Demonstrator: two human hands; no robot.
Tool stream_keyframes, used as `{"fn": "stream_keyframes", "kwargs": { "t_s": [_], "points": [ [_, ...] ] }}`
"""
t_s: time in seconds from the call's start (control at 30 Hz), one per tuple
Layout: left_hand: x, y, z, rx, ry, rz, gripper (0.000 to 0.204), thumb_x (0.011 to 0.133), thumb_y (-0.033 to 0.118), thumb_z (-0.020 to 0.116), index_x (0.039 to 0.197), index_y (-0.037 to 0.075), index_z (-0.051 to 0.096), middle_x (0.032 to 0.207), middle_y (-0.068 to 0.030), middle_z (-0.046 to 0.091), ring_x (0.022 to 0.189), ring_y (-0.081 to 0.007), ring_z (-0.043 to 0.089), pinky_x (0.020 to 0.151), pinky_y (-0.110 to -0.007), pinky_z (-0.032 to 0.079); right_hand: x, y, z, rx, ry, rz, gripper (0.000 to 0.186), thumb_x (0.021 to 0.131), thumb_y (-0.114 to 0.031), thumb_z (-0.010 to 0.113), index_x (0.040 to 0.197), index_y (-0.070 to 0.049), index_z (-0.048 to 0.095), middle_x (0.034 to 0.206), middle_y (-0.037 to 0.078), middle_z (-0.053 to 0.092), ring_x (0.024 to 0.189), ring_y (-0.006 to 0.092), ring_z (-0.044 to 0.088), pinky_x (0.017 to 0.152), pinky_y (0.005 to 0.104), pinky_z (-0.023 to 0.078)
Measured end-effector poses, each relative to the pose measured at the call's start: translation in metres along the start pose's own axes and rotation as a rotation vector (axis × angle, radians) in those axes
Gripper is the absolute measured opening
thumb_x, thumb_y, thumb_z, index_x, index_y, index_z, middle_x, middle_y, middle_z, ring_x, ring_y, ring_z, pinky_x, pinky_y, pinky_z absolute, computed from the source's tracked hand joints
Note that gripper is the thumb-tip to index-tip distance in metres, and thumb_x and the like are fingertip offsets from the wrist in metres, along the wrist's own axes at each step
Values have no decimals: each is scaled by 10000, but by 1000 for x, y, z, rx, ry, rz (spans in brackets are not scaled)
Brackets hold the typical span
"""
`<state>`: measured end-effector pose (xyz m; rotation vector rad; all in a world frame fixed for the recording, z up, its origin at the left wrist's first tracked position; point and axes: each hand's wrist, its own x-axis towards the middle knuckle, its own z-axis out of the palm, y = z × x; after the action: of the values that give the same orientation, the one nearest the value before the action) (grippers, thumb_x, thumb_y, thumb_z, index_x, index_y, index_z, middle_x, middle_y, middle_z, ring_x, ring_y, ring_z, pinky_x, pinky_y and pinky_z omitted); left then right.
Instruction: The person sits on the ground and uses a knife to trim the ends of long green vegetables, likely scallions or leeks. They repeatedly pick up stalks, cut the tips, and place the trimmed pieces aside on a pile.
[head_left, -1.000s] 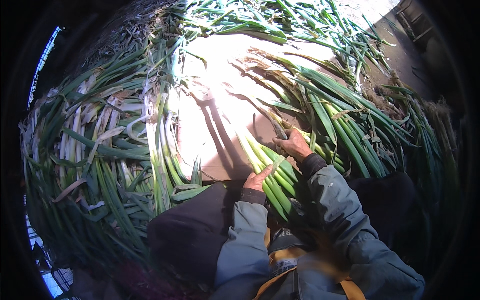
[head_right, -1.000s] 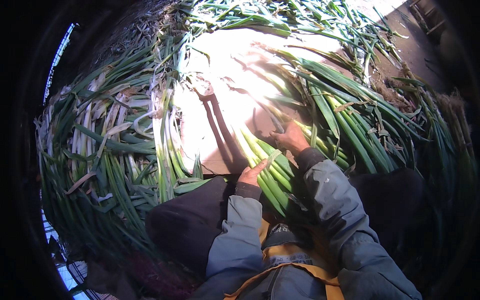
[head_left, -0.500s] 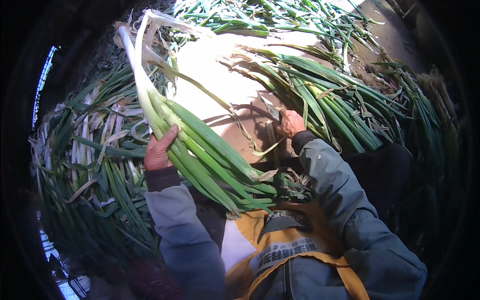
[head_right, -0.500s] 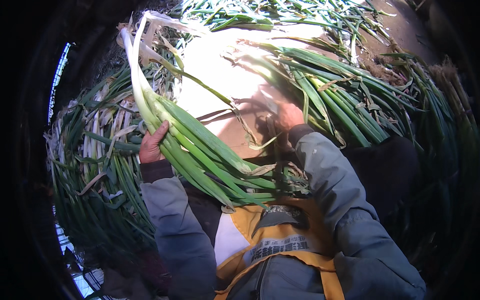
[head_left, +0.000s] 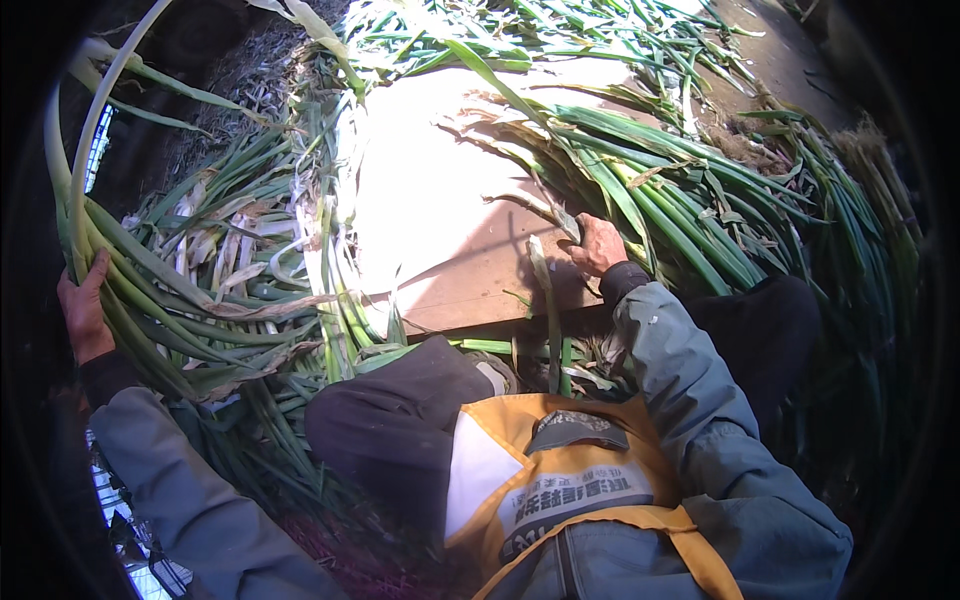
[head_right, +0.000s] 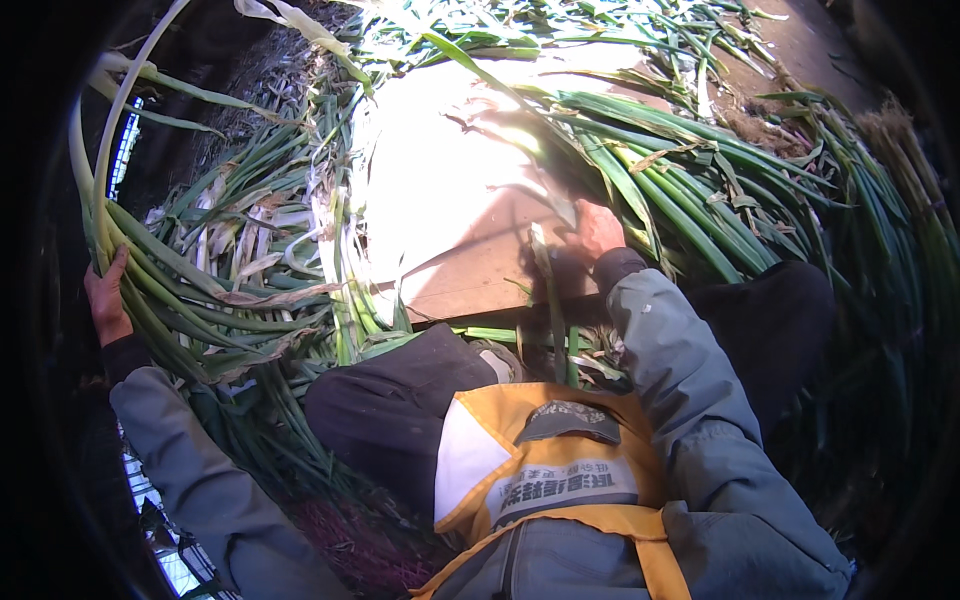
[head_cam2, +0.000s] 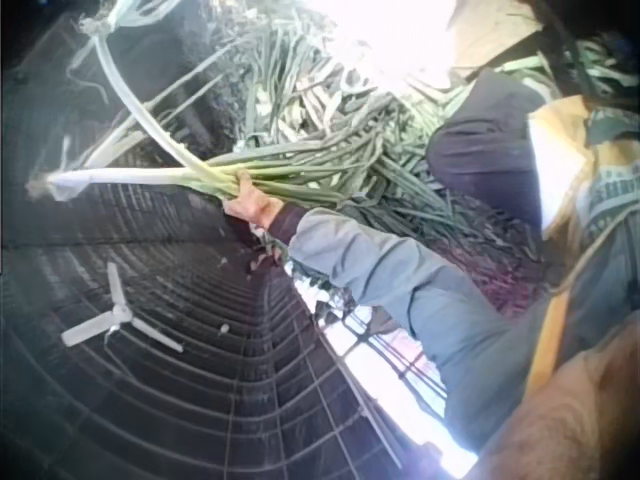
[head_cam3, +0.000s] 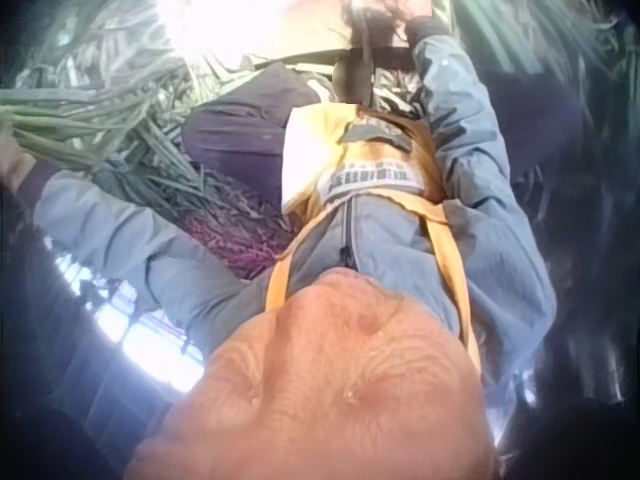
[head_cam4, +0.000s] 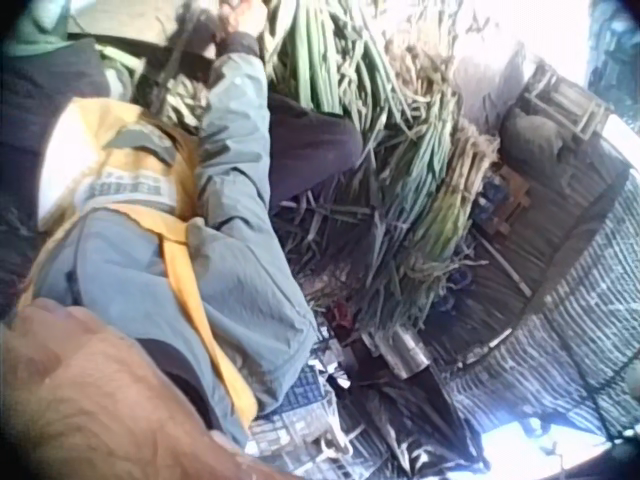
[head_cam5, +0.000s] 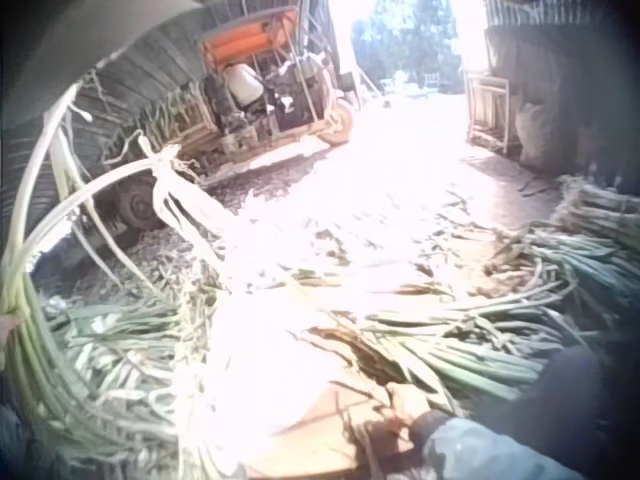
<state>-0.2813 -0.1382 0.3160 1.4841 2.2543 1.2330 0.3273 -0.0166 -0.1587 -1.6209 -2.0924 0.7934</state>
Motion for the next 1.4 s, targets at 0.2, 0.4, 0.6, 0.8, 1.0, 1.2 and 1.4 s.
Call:
{"fn": "stream_keyframes", "kwargs": {
  "t_s": [0.2, 0.4, 0.6, 0.8, 1.0, 1.2, 1.4],
  "points": [
    [-24, -65, -106, 299, 49, -2, 365, 894, 114, 743, 1210, -33, 635, 1062, -64, 682, 930, -149, 630, 854, -305, 492, 2, 33, -6, -94, 147, 48, 386, 695, -186, 690, 1027, -7, 614, 949, 247, 684, 954, 439, 644, 820, 503, 519],
    [-83, -97, -146, 883, 253, -125, 449, 814, 115, 776, 1209, -47, 638, 1070, -121, 709, 951, -219, 663, 867, -345, 508, -9, 31, -4, -113, -50, 132, 337, 712, -244, 688, 943, -3, 640, 944, 253, 687, 956, 428, 656, 850, 497, 526],
    [-111, -113, -227, 815, 374, -297, 474, 801, 121, 778, 1217, -56, 639, 1087, -173, 714, 964, -247, 685, 879, -354, 512, -1, 4, -8, -12, -39, 72, 456, 730, -377, 795, 932, 2, 644, 892, 267, 679, 916, 443, 656, 809, 501, 512],
    [-128, -133, -295, 391, 492, -292, 474, 861, 111, 760, 1275, -56, 601, 1177, -161, 674, 1002, -243, 665, 891, -355, 511, 2, -18, -7, 1, -55, -17, 458, 731, -359, 804, 903, 26, 623, 825, 276, 647, 872, 452, 641, 778, 494, 495],
    [-118, -204, -198, 408, 326, -269, 493, 836, 109, 782, 1261, -62, 600, 1166, -172, 679, 1002, -256, 663, 893, -370, 513, 9, 45, 6, -318, 21, 1, 479, 716, -346, 818, 953, -21, 557, 924, 203, 645, 942, 391, 639, 808, 477, 512],
    [-157, -228, 103, 990, -36, -348, 709, 777, 271, 824, 1347, -5, 507, 1242, -249, 635, 1120, -395, 618, 964, -448, 480, -15, 58, -13, -433, -57, 102, 541, 657, -275, 846, 1017, -25, 529, 1032, 195, 617, 1036, 396, 610, 885, 459, 508],
    [-221, -347, 205, 370, -730, -480, 633, 804, 227, 819, 1313, -48, 564, 1196, -227, 670, 1086, -314, 667, 954, -394, 515, -15, 61, 3, -448, -75, 48, 488, 653, -214, 794, 1019, -30, 529, 974, 185, 636, 958, 399, 636, 823, 486, 520]
  ]
}}
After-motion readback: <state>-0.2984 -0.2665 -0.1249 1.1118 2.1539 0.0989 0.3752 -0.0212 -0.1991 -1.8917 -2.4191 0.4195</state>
